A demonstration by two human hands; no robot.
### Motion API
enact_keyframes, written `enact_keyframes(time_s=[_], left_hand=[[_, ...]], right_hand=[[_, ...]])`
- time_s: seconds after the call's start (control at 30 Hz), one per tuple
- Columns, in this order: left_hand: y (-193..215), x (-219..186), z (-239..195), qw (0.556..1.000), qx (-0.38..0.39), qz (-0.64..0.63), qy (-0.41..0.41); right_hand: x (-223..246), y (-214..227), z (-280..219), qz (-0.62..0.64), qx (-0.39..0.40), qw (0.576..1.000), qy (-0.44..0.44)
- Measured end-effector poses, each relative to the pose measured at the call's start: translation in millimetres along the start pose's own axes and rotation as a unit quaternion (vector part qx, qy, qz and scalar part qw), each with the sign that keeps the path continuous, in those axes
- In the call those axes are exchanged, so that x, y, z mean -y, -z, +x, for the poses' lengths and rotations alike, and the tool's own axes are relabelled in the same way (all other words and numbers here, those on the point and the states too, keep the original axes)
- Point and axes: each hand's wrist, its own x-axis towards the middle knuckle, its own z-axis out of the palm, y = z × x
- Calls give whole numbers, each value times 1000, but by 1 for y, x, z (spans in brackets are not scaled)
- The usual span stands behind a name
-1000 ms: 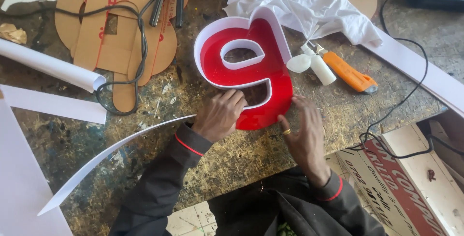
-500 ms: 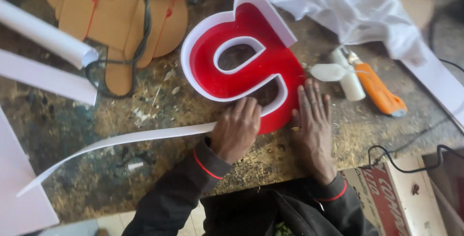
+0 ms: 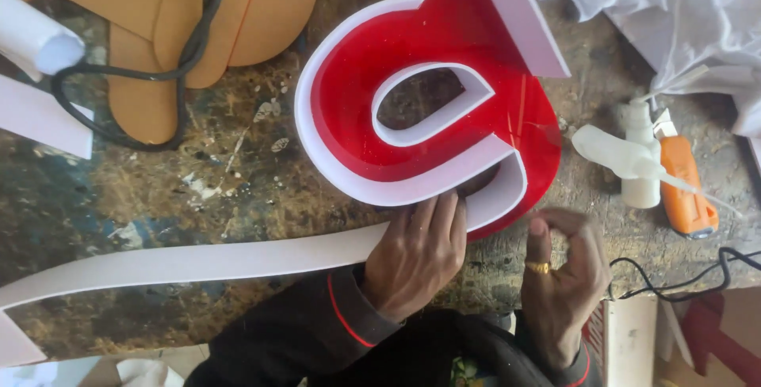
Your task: Assembling a 3D channel letter by heating, bending, and gluing a plastic border to an acrylic face.
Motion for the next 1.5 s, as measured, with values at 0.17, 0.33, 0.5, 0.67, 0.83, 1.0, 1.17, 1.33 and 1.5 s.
enact_keyframes(time_s=[0.17,0.33,0.5,0.67,0.83,1.0,1.17,1.33,1.5], left_hand=[[5,7,6,999,-11,-40,-6],[-1,4,-1,997,0,-82,-12],[-3,6,-2,993,-11,-121,3],[-7,6,-5,992,-24,-124,9],[-3,10,-3,991,-20,-133,26],[-1,8,-3,991,-18,-128,35],[-6,3,-8,990,-15,-137,14],[-7,3,-9,990,-13,-139,8],[-8,4,-10,990,-6,-144,-4]], right_hand=[[16,-3,9,51,142,955,-256],[9,-9,27,2,198,968,-153],[-22,-18,21,-84,150,956,240],[-15,-28,15,-33,136,982,-129],[-18,-36,9,-36,100,988,-110],[-17,-40,10,-14,88,992,-88],[-10,-33,15,-1,108,987,-117],[-1,-26,22,5,134,977,-164],[6,-9,31,-30,200,953,-224]])
